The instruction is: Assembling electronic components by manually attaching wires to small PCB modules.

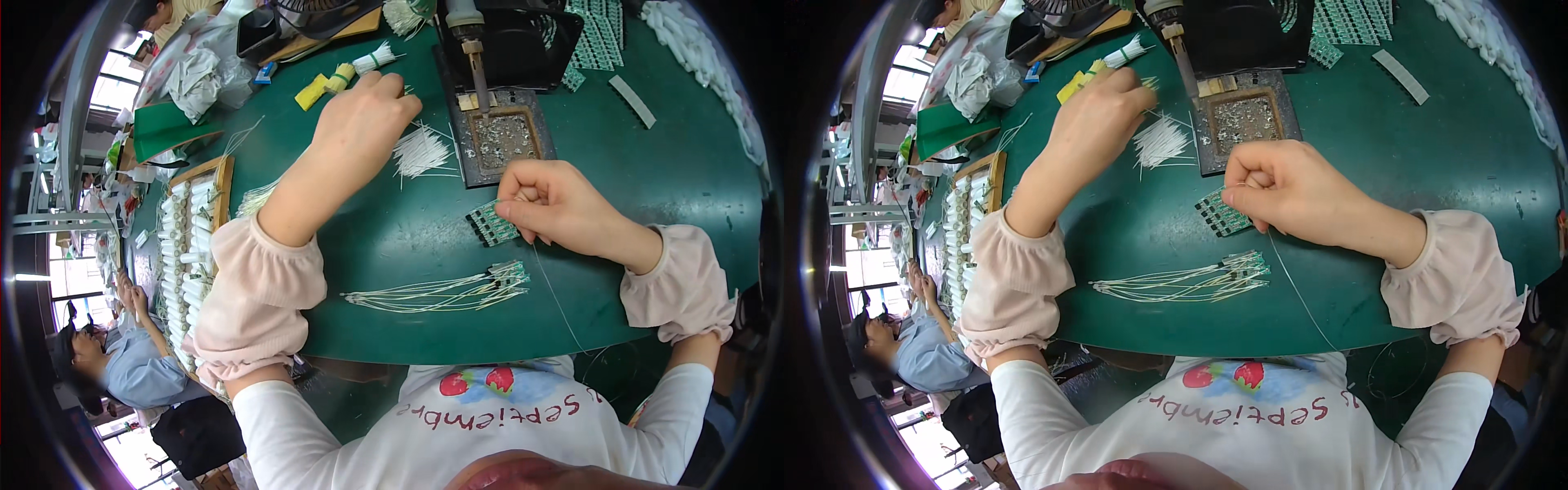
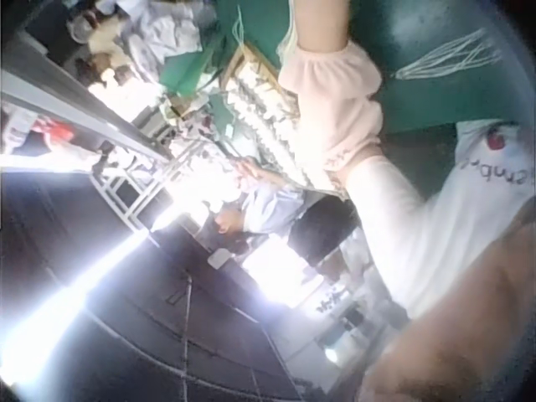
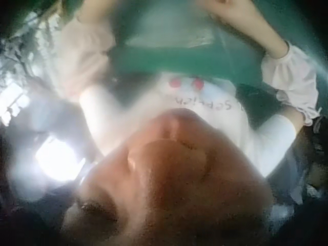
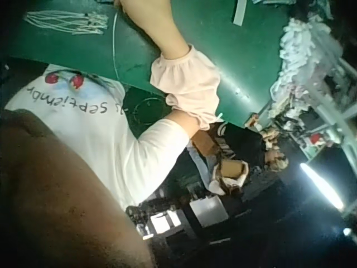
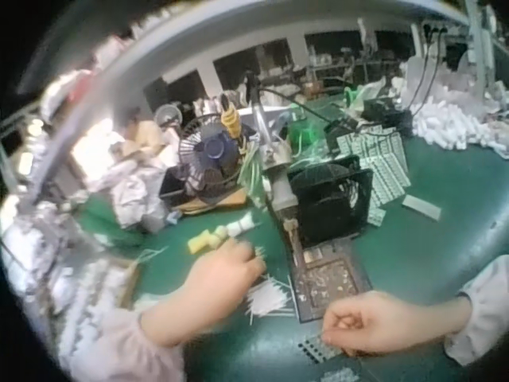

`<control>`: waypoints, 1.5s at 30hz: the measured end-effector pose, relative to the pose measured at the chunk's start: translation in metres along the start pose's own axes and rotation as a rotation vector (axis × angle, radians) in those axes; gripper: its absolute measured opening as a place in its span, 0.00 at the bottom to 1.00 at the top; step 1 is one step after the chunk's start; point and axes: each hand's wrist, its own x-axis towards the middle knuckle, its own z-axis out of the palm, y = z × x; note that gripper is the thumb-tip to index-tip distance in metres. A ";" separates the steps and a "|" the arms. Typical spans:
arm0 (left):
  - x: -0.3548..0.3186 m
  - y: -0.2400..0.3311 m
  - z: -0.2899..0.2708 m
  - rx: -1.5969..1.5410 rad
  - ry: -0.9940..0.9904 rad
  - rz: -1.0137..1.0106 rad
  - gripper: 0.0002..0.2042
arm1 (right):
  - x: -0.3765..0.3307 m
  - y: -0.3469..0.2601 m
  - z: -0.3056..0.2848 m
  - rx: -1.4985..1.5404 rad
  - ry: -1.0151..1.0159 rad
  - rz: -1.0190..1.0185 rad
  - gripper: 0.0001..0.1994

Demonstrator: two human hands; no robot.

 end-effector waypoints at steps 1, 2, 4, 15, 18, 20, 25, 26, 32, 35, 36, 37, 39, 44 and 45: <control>0.001 0.000 0.002 -0.002 0.002 0.005 0.06 | -0.001 0.001 0.000 0.013 -0.003 -0.002 0.07; 0.001 -0.001 0.003 -0.010 -0.018 -0.003 0.05 | -0.001 0.001 0.000 0.014 0.002 -0.001 0.07; 0.002 0.000 0.000 -0.020 -0.040 -0.006 0.03 | 0.000 0.001 0.000 0.009 -0.002 -0.018 0.07; 0.032 -0.041 0.012 -0.105 -0.103 -0.223 0.07 | 0.001 0.001 -0.001 -0.067 0.004 -0.008 0.07; 0.040 -0.043 0.022 -0.072 -0.136 -0.246 0.06 | 0.002 0.000 -0.002 -0.056 -0.005 0.001 0.07; 0.044 -0.044 0.024 -0.060 -0.168 -0.266 0.05 | 0.001 0.000 -0.001 -0.040 -0.009 0.014 0.07; 0.034 -0.053 0.017 -0.118 -0.114 -0.201 0.04 | 0.001 0.001 0.000 -0.051 -0.020 0.001 0.07; 0.030 -0.054 0.015 -0.121 -0.114 -0.197 0.04 | 0.002 0.000 0.000 -0.050 -0.016 0.004 0.07; 0.004 -0.015 -0.023 -0.681 0.052 -0.491 0.08 | 0.002 -0.006 -0.005 -0.062 -0.032 0.052 0.06; 0.003 -0.025 -0.010 -0.240 0.112 -0.288 0.08 | 0.003 -0.009 -0.001 -0.040 -0.042 0.063 0.06; 0.005 -0.029 -0.003 -0.242 0.115 -0.295 0.08 | 0.002 -0.009 0.000 -0.044 -0.043 0.069 0.06; 0.011 -0.034 0.006 -0.157 0.044 -0.279 0.08 | 0.004 -0.009 0.000 -0.048 -0.044 0.073 0.06; 0.021 -0.041 0.020 -0.074 -0.020 -0.263 0.07 | 0.005 -0.006 -0.001 -0.038 -0.043 0.084 0.06; 0.036 -0.048 0.024 -0.027 -0.117 -0.207 0.06 | 0.005 -0.006 0.000 -0.008 -0.055 0.103 0.06; 0.035 -0.049 0.024 -0.030 -0.132 -0.185 0.06 | 0.006 -0.004 -0.001 -0.013 -0.058 0.089 0.06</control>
